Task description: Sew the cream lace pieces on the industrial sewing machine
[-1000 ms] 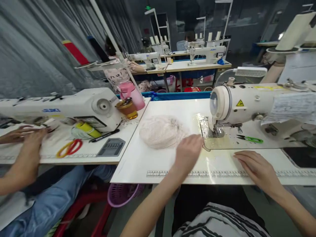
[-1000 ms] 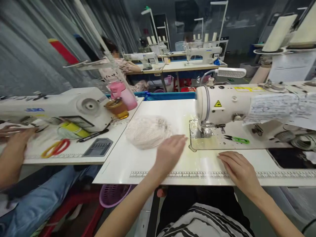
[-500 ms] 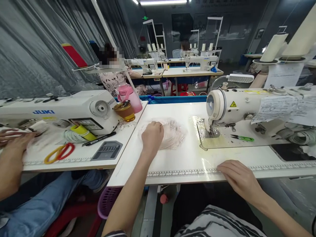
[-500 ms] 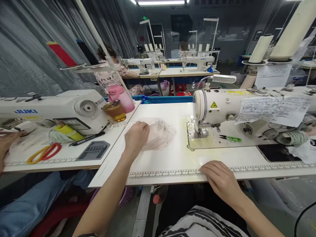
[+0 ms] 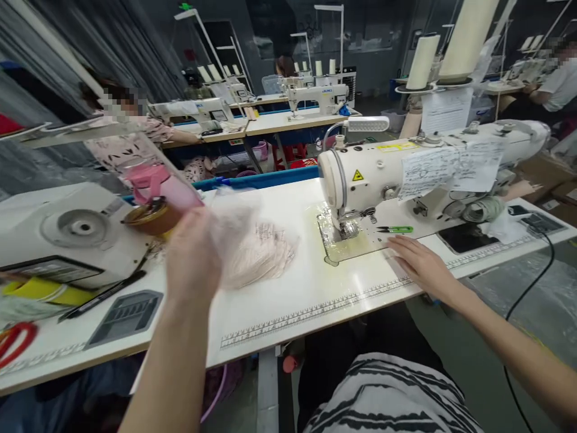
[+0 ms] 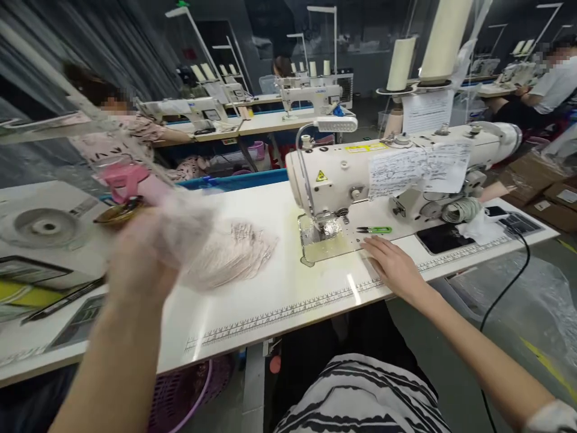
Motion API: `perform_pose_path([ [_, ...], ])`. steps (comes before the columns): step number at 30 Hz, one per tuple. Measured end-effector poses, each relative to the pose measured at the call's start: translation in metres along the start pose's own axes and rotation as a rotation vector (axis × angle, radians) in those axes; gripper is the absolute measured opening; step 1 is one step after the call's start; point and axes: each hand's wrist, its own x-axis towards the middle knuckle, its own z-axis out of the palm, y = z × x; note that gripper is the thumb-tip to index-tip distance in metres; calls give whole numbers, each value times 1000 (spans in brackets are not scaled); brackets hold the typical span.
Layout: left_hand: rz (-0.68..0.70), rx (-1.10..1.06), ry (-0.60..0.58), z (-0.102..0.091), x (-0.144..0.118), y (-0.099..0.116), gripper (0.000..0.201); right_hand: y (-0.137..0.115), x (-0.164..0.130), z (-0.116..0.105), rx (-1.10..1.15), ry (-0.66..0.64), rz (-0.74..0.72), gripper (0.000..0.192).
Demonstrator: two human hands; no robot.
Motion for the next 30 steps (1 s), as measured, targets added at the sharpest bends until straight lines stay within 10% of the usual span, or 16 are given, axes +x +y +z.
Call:
perform_pose_path([
  [5,16,49,-616,88,-59,-24,20,53,19,18,-85,-72,-3,45],
  [7,227,166,-891,104,-73,-30,24,64,21,20,-129,-60,6,46],
  [18,770,689,-773,129,-68,-57,32,10,95,22,258,-98,-407,27],
  [26,441,910,-498,139,-38,-65,25,-5,117,42,386,-347,-92,21],
  [30,239,747,-633,146,-29,-65,10,-7,117,44,549,-324,53,22],
])
